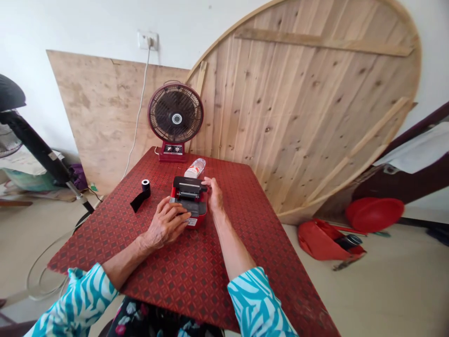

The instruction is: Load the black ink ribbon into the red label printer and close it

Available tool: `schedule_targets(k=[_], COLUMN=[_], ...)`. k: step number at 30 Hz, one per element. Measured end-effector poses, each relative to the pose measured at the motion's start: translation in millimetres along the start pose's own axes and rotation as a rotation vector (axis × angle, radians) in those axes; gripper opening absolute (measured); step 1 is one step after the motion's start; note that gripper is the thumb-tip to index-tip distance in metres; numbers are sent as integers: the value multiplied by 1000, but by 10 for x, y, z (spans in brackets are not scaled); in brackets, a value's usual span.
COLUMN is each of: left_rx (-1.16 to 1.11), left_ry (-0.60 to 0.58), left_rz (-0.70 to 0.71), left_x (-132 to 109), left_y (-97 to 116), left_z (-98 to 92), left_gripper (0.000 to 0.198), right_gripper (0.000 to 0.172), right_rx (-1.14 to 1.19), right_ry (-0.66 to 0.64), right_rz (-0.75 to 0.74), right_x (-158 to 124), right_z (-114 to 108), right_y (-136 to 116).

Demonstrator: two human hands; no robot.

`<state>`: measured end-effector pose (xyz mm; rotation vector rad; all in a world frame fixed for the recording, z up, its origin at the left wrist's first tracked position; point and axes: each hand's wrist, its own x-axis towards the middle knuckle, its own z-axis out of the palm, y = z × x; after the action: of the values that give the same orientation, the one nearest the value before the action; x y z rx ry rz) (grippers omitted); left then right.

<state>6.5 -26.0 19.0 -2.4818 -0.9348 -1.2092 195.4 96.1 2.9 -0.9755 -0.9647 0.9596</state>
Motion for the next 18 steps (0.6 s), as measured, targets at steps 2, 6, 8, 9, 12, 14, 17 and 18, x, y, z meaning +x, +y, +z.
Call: schedule_targets(k=[2,6,8,9,12,14,17,18], left_rx=[-16,-132,-255,-335,-665,-911,-1139,-1168], left_ry=[13,26,113,178,325,330,339,353], left_rz=[3,-57,-250,-400,-886,-1143,-1382,-1407], left_x=[-6,-4,47,89,248,340,404,407], left_y=[7,-34,-100,-144,-292,-375,-451,-468], left_z=[-10,-28,-25,-13,86,187,312,334], left_gripper=[26,21,22,25,38,48,58,60], right_gripper=[32,26,29,31,36,36,37,37], right_rx=[-24,72,114,128,156,175,192,193], right_ry=[1,-2,-13,-18,-17,-7,-5,-8], right_rz=[-10,43,86,107,126,123,138,140], right_x=[-153,-343,-375,-381,-379,-374,-375,-377], right_z=[-49,-63,-48,-40,-23,-16,-11,-11], right_y=[-2,33,57,68,85,80,57,49])
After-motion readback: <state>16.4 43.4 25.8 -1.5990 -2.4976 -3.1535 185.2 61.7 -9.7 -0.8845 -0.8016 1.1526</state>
